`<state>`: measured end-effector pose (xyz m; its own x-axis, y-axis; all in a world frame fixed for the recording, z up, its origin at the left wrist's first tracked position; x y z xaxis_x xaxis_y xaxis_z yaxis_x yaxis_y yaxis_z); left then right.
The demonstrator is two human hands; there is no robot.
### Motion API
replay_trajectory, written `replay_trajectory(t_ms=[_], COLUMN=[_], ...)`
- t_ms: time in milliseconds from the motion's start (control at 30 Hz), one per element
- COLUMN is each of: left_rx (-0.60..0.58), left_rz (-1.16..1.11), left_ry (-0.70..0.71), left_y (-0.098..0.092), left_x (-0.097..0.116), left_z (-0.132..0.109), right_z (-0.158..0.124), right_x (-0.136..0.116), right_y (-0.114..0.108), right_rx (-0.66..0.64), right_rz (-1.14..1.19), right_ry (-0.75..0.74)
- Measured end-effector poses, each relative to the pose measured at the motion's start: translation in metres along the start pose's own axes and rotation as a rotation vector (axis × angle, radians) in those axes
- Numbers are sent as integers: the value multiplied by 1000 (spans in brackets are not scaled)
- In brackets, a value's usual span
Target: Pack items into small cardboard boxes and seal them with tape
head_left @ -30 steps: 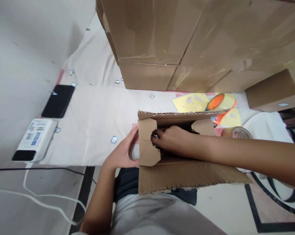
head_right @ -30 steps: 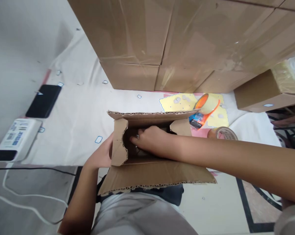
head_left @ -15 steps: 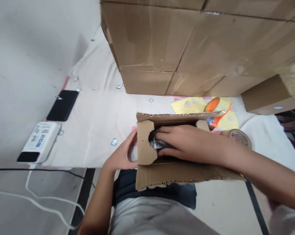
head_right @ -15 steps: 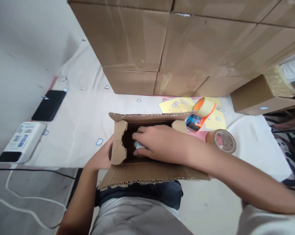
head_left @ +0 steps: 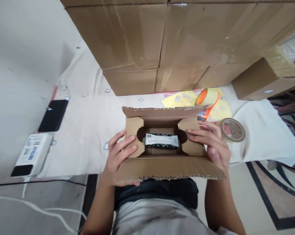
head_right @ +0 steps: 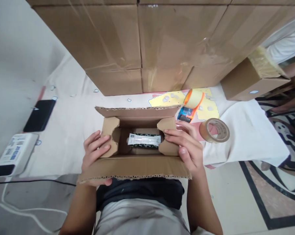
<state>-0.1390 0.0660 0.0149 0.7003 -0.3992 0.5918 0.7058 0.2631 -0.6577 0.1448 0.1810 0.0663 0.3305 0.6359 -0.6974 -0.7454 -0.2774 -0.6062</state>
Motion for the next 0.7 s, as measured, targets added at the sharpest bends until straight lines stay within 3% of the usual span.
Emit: replay_trajectory(t_ms=[67,133,200,333,467,600,700], left_rx=[31,67,136,235,182,104,-12], left_rz=[10,-15,-84,-248,-223,-165,86], left_ry=[117,142,82,-117,-199,-76,18], left_y=[-6,-7,-7,1,3,-6,-10], left_x=[19,28,27,16,18,26,34], left_z=[12,20,22,19,29,39,43], right_z=[3,3,3,4,9,10,11], right_x=[5,10,14,20,21,22,31], right_y=[2,2,3,8,14,8,11], right_rx=[18,62,124,238,167,192,154], right_rz=[0,19,25,64,126,-108,-167], right_ry=[-26,-55,-37,173,236,-3,-55])
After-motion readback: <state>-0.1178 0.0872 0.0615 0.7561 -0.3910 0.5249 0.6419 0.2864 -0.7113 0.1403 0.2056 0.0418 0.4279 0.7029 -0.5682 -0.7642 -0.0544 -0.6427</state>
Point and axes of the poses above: each hand's wrist, its own z-axis towards the middle knuckle, its own y-axis out of the palm, x = y × z, the point moved 7 cm from there along z, towards the middle knuckle, and after that the axes turned 9 degrees about -x, right-handed, at the moved point
